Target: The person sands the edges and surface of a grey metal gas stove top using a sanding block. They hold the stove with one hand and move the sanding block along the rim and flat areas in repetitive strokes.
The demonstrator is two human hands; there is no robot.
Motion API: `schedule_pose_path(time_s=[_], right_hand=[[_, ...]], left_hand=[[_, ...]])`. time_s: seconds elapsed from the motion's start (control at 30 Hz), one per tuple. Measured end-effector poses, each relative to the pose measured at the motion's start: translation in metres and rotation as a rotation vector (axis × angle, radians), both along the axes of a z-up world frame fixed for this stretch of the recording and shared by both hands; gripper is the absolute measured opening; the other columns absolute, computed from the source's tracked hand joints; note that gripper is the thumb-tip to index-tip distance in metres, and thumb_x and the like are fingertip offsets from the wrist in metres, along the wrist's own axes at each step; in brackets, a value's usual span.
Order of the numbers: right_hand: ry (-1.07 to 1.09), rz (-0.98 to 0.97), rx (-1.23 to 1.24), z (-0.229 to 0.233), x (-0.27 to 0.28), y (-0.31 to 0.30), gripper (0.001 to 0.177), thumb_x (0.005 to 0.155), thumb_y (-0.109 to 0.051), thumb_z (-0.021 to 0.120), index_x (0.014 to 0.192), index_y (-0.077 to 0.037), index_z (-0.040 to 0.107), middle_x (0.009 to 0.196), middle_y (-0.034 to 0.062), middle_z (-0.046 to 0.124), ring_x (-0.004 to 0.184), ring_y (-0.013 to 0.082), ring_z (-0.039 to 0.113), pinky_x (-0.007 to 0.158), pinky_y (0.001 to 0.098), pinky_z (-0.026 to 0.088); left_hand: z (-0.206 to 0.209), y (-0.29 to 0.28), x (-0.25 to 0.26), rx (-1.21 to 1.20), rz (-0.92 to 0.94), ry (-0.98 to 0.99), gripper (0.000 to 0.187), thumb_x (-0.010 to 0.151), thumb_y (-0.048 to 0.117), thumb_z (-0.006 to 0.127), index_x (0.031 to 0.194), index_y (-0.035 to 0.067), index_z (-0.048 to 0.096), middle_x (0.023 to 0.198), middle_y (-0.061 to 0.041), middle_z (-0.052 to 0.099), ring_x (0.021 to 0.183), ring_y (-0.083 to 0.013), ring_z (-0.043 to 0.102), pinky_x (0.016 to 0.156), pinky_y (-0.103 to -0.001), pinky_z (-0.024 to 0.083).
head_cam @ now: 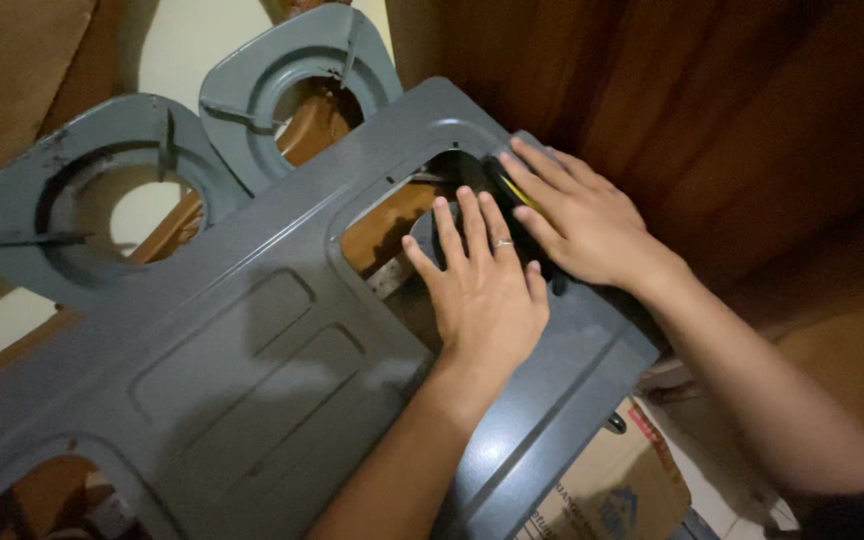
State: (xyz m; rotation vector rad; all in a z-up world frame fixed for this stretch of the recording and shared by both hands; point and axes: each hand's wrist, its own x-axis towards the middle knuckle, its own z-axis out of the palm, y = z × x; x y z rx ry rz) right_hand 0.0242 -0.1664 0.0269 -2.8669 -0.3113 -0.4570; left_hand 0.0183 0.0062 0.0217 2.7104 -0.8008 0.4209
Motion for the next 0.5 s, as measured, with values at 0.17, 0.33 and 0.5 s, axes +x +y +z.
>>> schedule_pose_path(time_s=[0.17,0.33,0.5], right_hand=[[-0.023,0.026,-0.024,0.002,0.047,0.01,0.059,0.103,-0.032,0.053,0.158,-0.014,0.041,0.164,0.0113,0.038,0.142,0.0415,0.042,0.112,0.0502,0.04],[-0.03,0.037,-0.006,0.003,0.058,0.015,0.058,0.104,-0.034,0.052,0.158,-0.015,0.042,0.165,0.0095,0.038,0.143,0.0413,0.042,0.113,0.0495,0.039],[-0.032,0.054,-0.044,0.0,0.039,0.007,0.059,0.103,-0.034,0.053,0.158,-0.017,0.042,0.165,0.008,0.039,0.145,0.0404,0.041,0.115,0.0494,0.038]], left_hand=[[-0.003,0.001,0.002,-0.02,-0.007,-0.013,0.082,0.089,0.039,0.058,0.153,-0.006,0.034,0.161,-0.025,0.03,0.15,-0.0455,0.023,0.112,-0.076,0.018],[-0.003,0.002,0.0,-0.014,-0.005,-0.019,0.083,0.089,0.039,0.058,0.153,-0.007,0.033,0.162,-0.025,0.029,0.15,-0.045,0.024,0.112,-0.075,0.019],[-0.003,0.001,-0.001,-0.021,0.009,-0.02,0.08,0.091,0.039,0.057,0.154,-0.005,0.034,0.162,-0.024,0.029,0.15,-0.0439,0.025,0.113,-0.074,0.019]])
